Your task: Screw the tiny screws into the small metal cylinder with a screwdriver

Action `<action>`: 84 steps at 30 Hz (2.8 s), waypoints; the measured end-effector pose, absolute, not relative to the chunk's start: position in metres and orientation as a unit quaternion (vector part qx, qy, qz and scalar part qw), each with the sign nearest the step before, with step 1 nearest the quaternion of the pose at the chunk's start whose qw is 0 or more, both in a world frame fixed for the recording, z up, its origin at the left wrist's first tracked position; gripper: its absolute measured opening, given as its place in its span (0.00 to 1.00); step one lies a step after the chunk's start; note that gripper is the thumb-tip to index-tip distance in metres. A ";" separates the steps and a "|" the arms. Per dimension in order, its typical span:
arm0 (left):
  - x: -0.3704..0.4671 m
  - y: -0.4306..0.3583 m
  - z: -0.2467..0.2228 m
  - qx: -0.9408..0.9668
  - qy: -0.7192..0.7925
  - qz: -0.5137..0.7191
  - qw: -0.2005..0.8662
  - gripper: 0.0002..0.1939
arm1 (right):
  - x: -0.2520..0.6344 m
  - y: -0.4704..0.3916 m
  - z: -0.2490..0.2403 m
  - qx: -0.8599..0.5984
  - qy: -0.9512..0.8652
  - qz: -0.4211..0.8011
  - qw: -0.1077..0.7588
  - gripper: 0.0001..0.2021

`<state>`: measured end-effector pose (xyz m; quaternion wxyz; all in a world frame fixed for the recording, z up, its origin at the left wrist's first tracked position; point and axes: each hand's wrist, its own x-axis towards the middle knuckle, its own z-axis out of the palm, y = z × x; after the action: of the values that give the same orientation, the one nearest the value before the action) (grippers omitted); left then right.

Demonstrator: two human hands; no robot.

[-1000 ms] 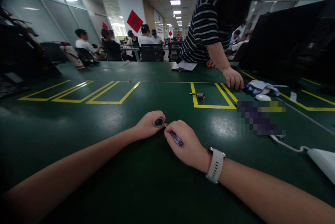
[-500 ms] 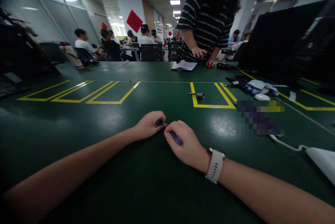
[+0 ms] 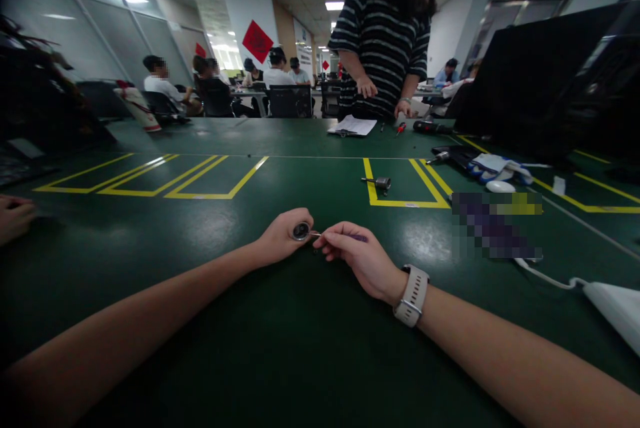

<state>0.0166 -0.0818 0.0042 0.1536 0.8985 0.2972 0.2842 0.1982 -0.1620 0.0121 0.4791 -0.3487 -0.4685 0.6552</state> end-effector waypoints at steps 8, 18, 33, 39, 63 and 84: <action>0.017 -0.081 0.005 0.887 0.310 0.302 0.159 0.07 | 0.198 -0.161 0.010 -0.347 -0.457 0.651 0.496 0.04; 0.018 -0.081 0.005 0.891 0.322 0.286 0.146 0.08 | 0.199 -0.161 0.010 -0.347 -0.435 0.650 0.518 0.03; 0.016 -0.079 0.003 0.896 0.341 0.250 0.132 0.05 | 0.194 -0.164 0.015 -0.431 -0.451 0.560 0.545 0.06; 0.016 -0.080 0.004 0.898 0.336 0.251 0.134 0.06 | 0.193 -0.164 0.013 -0.442 -0.473 0.539 0.538 0.06; 0.018 -0.083 0.004 0.917 0.315 0.230 0.088 0.04 | 0.191 -0.178 0.017 -0.428 -0.765 0.254 0.409 0.05; 0.017 -0.083 0.004 0.922 0.305 0.217 0.097 0.05 | 0.191 -0.177 0.018 -0.459 -0.696 0.347 0.430 0.07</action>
<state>0.0172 -0.0827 0.0041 0.0970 0.9221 0.3054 0.2171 0.1911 -0.1768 0.0183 0.4296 -0.4587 -0.6960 0.3473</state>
